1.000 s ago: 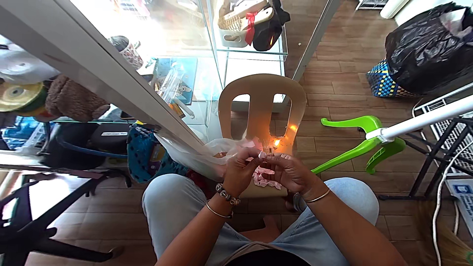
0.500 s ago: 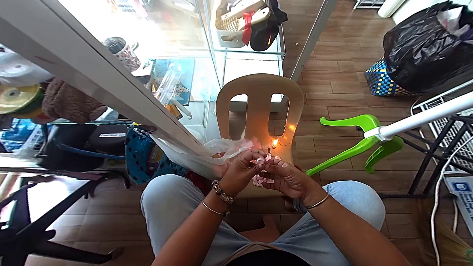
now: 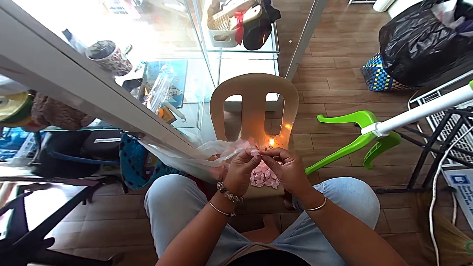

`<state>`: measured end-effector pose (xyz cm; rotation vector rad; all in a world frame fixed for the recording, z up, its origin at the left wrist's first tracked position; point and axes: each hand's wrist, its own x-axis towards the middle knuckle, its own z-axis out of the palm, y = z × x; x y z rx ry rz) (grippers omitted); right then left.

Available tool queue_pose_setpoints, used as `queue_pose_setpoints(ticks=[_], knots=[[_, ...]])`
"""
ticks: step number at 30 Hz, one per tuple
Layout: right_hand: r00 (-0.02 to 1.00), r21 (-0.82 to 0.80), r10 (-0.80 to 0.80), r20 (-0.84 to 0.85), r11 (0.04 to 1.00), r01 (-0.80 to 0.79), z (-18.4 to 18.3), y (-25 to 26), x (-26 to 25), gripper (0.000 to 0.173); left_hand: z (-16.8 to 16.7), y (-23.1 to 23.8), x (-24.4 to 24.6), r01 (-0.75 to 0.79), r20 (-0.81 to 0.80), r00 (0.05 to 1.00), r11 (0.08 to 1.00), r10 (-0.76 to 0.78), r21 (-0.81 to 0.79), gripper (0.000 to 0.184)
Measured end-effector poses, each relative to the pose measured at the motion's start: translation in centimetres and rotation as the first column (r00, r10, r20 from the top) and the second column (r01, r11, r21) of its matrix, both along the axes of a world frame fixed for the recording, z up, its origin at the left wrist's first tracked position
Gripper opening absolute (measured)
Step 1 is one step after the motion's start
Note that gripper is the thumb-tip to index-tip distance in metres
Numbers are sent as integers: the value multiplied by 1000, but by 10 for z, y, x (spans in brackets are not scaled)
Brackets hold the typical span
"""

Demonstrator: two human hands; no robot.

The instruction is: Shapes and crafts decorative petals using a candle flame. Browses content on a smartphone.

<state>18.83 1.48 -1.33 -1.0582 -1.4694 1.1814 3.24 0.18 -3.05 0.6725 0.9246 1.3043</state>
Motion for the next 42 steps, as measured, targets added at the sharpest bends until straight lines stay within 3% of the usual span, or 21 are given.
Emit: queue_pose_setpoints(ticks=[4, 6, 8, 11, 13, 17, 19, 22, 25, 27, 30, 35, 42], knots=[[984, 95, -45, 174, 995, 28, -5, 2, 0, 13, 4, -1, 7, -24, -101, 995, 1000, 22, -19, 16], [961, 130, -59, 270, 991, 25, -9, 4, 0, 15, 3, -1, 5, 27, -317, 949, 998, -6, 63, 32], [928, 173, -58, 367, 985, -6, -8, 8, 2, 17, 3, 1, -3, 121, -570, 821, 977, 1, 177, 50], [884, 215, -29, 466, 973, -81, -2, 9, 7, 20, 9, 1, -12, 252, -772, 631, 921, 75, 296, 38], [865, 241, -28, 502, 965, -109, 2, 9, 11, 19, 12, 1, -11, 296, -801, 593, 906, 75, 304, 24], [845, 248, -34, 534, 961, -119, 12, 6, 19, 17, 16, 1, -3, 314, -859, 498, 899, 117, 305, 18], [843, 169, 27, 537, 976, -139, 20, 6, 26, 19, 19, 2, 3, 309, -869, 477, 901, 130, 305, 16], [831, 16, 144, 537, 983, -181, 33, 20, 49, 25, 23, 8, 19, 247, -848, 526, 941, 72, 233, 12], [856, 55, -28, 516, 998, -1, 39, 31, 86, 46, 6, 26, 32, 177, -820, 569, 983, -60, 51, 11], [882, 100, -219, 418, 976, 195, 49, 26, 104, 48, -17, 42, 38, 169, -827, 549, 985, -119, -29, 14], [884, 112, -372, 284, 928, 355, 56, 20, 112, 44, -48, 62, 49, 165, -901, 392, 978, -186, -130, 20], [899, 31, -374, 229, 925, 378, 53, 19, 114, 45, -73, 84, 63, 42, -949, 104, 955, -297, -294, 31], [897, 47, -391, 203, 919, 390, 53, 23, 113, 46, -79, 98, 82, -43, -922, -81, 925, -379, -376, 34]])
